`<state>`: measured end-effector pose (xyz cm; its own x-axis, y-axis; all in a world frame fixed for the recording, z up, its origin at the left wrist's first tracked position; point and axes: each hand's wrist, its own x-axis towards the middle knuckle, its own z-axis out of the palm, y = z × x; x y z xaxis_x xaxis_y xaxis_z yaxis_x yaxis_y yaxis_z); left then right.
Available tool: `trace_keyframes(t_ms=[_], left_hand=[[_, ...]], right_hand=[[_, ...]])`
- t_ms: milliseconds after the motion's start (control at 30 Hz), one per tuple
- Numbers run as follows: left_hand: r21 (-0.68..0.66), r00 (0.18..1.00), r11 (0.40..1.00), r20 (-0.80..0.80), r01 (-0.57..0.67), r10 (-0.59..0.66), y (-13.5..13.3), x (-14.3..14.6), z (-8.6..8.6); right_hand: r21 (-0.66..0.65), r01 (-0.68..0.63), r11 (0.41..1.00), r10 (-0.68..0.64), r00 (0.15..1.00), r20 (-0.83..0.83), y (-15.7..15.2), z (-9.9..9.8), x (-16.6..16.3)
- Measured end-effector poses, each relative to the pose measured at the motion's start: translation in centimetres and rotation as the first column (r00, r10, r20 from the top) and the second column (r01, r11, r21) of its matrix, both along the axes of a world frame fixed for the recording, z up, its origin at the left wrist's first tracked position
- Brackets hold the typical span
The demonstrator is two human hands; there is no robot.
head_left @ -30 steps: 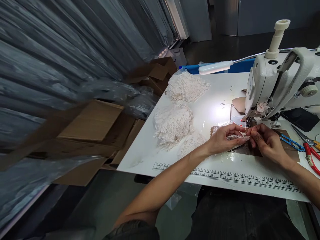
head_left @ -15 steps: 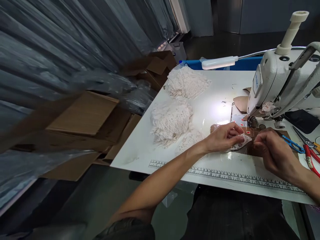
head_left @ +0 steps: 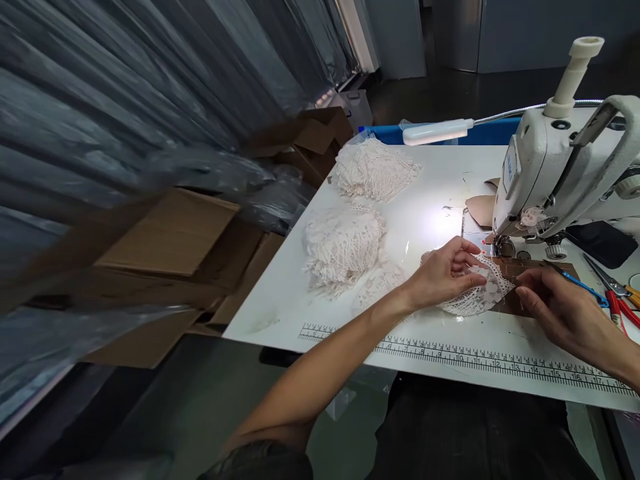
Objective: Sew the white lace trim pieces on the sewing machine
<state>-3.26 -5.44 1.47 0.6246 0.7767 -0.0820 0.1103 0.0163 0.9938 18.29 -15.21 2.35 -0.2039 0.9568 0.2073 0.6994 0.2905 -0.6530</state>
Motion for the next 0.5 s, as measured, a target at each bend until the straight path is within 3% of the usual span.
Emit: trace_keyframes(t_ms=[100, 233, 400, 500], left_hand=[[0.025, 0.999, 0.999, -0.008, 0.031, -0.031, -0.4, 0.2, 0.0], [0.022, 0.995, 0.995, 0.012, 0.096, -0.096, -0.7, 0.2, 0.3], [0.075, 0.993, 0.992, 0.042, 0.103, -0.107, -0.8, 0.1, 0.0], [0.128, 0.993, 0.985, 0.008, 0.118, -0.120, -0.8, 0.0, -0.4]], right_hand=[[0.006, 0.010, 1.000, -0.010, 1.000, -0.004, 1.3, 0.3, -0.6], [-0.141, -0.048, 0.989, 0.033, 0.993, -0.112, 2.9, 0.2, -1.3], [-0.383, -0.230, 0.895, 0.139, 0.958, -0.251, 3.5, -0.2, -1.6], [-0.466, -0.204, 0.861, 0.045, 0.943, -0.330, 3.3, -0.4, -1.7]])
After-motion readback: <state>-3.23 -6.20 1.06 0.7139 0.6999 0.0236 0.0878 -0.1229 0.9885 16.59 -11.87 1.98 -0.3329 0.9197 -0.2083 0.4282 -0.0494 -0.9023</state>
